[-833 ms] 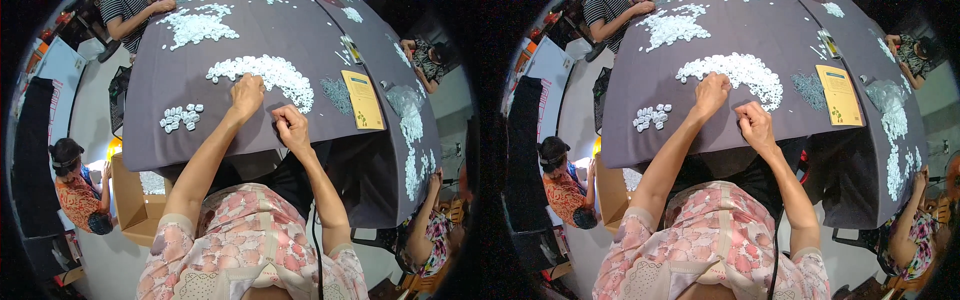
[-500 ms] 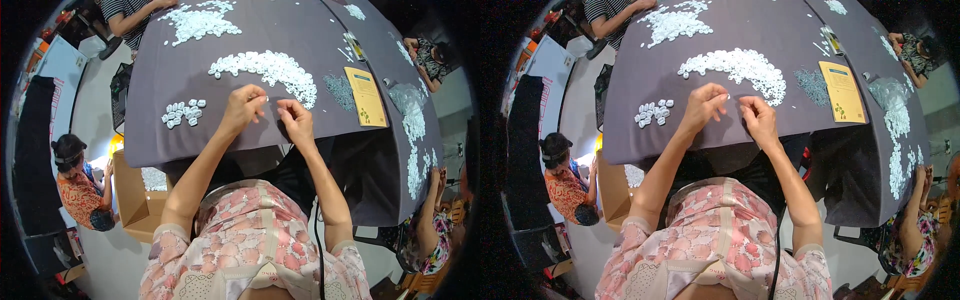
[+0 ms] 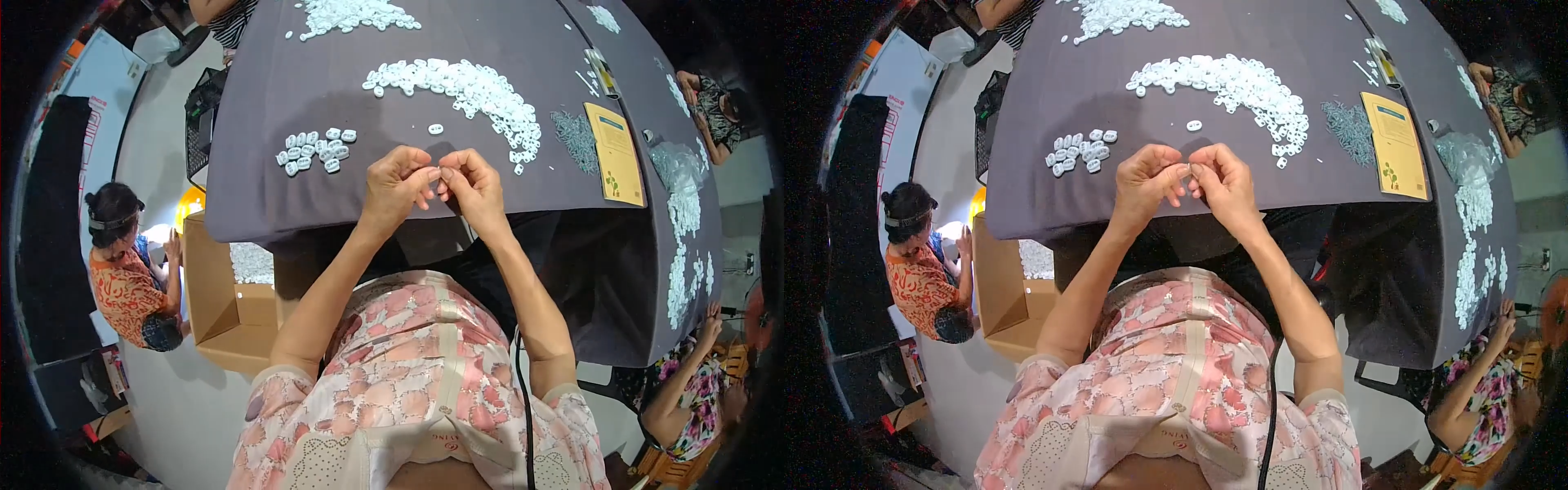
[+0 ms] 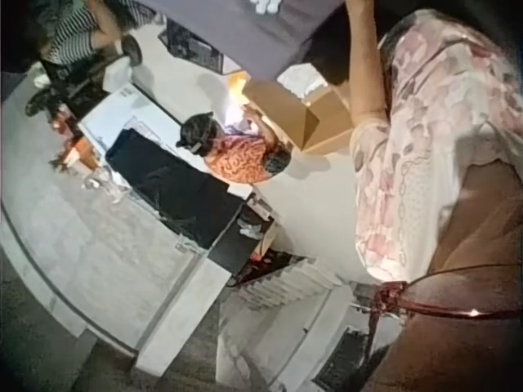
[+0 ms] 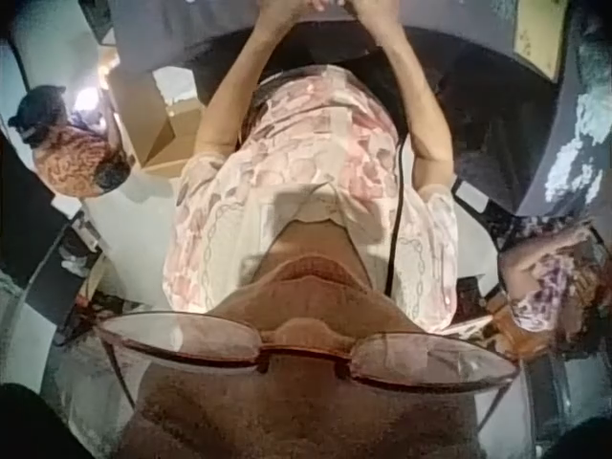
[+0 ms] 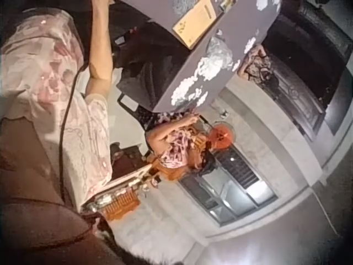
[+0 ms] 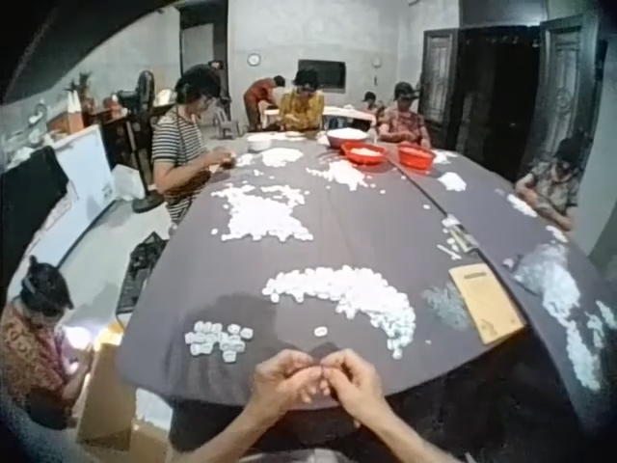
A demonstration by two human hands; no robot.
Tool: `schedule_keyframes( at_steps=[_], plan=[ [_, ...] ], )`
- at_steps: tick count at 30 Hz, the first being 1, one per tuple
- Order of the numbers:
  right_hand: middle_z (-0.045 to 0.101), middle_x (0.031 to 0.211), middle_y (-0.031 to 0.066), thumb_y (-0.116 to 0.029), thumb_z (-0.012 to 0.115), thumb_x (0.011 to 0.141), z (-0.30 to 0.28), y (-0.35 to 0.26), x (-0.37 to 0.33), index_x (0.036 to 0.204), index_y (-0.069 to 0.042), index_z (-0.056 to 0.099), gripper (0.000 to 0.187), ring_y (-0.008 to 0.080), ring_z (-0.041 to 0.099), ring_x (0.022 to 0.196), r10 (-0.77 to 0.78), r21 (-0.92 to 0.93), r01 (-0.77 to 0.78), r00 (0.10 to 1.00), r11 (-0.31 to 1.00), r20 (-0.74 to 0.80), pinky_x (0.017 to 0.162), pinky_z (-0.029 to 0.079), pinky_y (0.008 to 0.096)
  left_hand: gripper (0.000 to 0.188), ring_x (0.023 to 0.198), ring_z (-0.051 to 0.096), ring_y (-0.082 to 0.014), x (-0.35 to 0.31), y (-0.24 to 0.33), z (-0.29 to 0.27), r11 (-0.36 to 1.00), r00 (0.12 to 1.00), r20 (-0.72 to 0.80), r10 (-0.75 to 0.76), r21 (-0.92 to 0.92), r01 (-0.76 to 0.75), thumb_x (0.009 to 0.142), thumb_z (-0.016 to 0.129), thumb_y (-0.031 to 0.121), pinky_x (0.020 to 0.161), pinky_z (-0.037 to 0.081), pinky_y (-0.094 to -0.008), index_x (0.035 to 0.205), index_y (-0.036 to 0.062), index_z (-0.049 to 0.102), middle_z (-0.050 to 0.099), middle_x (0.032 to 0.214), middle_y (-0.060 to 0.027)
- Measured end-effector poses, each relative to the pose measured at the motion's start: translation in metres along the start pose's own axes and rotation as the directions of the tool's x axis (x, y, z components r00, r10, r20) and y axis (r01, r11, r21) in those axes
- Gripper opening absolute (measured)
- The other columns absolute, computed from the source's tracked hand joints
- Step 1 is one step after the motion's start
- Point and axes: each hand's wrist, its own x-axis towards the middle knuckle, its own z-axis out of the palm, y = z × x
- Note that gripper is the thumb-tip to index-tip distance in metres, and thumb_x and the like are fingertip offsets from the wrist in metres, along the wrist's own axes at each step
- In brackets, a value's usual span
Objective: The person picks up plastic buckle components from the table, connects them together by hand, and arranges the assembled pieces into rows on the table.
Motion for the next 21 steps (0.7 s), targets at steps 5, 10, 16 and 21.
schedule_keyframes(
  at_steps=[5, 10, 16, 21],
  plan=[
    [0.058, 0.074, 0.0011, -0.003, 0.053, 0.088, 0.010, 0.007, -0.005, 0.092, 0.001, 0.055, 0.007, 0.0050, 0.053, 0.063, -0.041, 0.106, 0.052, 0.994, 0.993, -0.103, 0.057, 0.045, 0.0188, 0.008, 0.057, 0.056, -0.0064, -0.010, -0.003, 0.005, 0.996, 0.999, -0.019, -0.040, -0.075, 0.039, 0.083, 0.059, 0.004, 0.045, 0.047, -0.0186, 0.089, -0.0018, 0.060, 0.062, 0.072, -0.0051],
    [0.060, 0.075, 0.0020, -0.002, 0.055, 0.087, 0.007, 0.008, -0.006, 0.091, 0.002, 0.058, 0.006, 0.0057, 0.054, 0.064, -0.059, 0.092, 0.066, 0.995, 0.994, -0.082, 0.057, 0.045, 0.0193, 0.009, 0.057, 0.056, -0.0066, -0.011, -0.003, 0.007, 0.985, 0.996, -0.075, -0.057, -0.164, 0.044, 0.086, 0.055, 0.005, 0.047, 0.048, -0.0198, 0.088, -0.0018, 0.061, 0.062, 0.072, -0.0058],
    [0.061, 0.075, 0.0028, -0.001, 0.055, 0.086, 0.002, 0.001, -0.006, 0.092, 0.002, 0.059, 0.008, 0.0069, 0.057, 0.066, -0.043, 0.033, 0.046, 0.997, 0.998, -0.071, 0.060, 0.048, 0.0204, 0.010, 0.061, 0.057, -0.0086, -0.010, -0.006, 0.005, 0.997, 0.998, 0.005, -0.060, -0.056, 0.061, 0.088, 0.052, 0.004, 0.049, 0.049, -0.0207, 0.091, -0.0025, 0.059, 0.061, 0.074, -0.0068],
    [0.062, 0.075, 0.0034, 0.002, 0.053, 0.084, -0.002, -0.003, -0.006, 0.092, 0.003, 0.059, 0.009, 0.0071, 0.058, 0.068, -0.028, 0.019, 0.029, 0.999, 0.999, -0.021, 0.062, 0.049, 0.0214, 0.010, 0.061, 0.057, -0.0083, -0.010, -0.006, 0.005, 0.998, 0.999, 0.008, -0.049, -0.042, 0.049, 0.089, 0.052, 0.005, 0.050, 0.049, -0.0209, 0.091, -0.0023, 0.059, 0.061, 0.074, -0.0062]
  ],
)
